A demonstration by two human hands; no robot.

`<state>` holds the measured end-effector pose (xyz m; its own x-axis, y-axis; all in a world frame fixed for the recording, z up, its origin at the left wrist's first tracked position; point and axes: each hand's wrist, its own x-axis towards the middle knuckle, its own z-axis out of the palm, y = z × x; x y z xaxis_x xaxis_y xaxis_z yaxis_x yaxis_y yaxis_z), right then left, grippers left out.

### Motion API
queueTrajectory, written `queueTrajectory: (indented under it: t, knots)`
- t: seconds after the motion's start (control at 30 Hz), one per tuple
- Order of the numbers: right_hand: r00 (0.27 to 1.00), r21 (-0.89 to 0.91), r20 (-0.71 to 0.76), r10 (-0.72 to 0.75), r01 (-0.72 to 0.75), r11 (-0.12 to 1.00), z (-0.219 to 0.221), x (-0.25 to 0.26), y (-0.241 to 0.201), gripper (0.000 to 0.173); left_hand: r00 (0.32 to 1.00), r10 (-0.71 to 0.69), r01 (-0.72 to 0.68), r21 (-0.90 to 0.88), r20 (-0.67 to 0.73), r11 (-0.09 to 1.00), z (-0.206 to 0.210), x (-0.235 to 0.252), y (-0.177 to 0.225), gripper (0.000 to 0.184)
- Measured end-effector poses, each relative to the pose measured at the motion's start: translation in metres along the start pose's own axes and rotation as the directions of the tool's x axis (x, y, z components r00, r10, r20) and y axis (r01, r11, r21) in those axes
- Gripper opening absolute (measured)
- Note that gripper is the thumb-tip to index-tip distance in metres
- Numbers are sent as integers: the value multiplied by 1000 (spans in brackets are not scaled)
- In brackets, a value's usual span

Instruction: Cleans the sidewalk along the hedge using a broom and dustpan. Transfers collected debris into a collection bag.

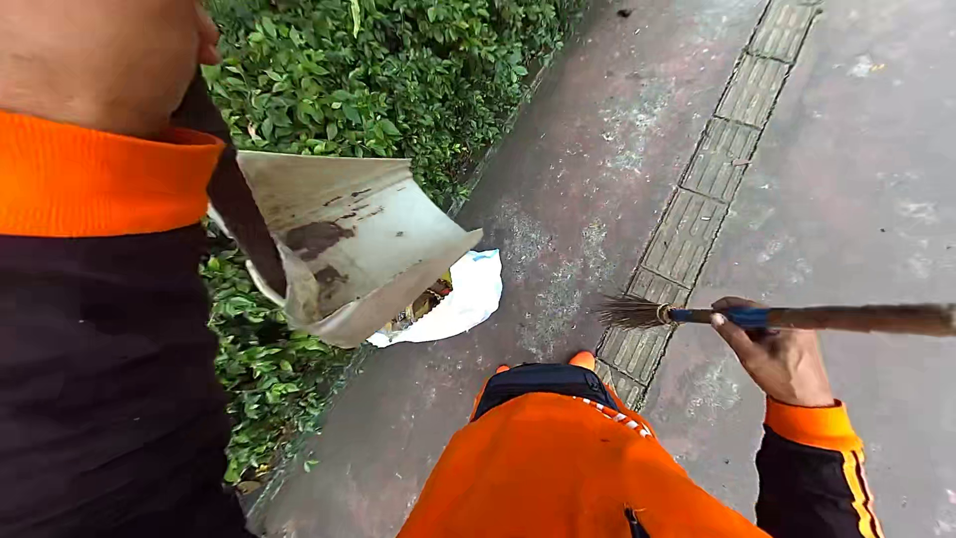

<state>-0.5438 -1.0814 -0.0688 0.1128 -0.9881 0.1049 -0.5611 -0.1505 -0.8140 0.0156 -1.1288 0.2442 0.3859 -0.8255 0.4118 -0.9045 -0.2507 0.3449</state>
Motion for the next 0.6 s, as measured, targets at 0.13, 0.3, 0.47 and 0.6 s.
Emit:
queueTrajectory:
  t: [0.13,0.3,0.47,0.6]
  knots:
    - [929,228,-209,-304,349,909,10,37,-33,21,962,182,-257,-464,-201,848,41,-47,103,22]
    - [961,570,-188,-201,274,775,37,59,-89,38,963,270,-197,-647,14,737,158,-112,183,53]
    - [992,598,-113,53,25,801,49,63,-81,62,920,271,76,-809,282,582,239,-182,241,52]
    - [985,521,-140,102,-14,854,30,54,-65,33,847,385,160,-866,367,474,258,-207,270,50]
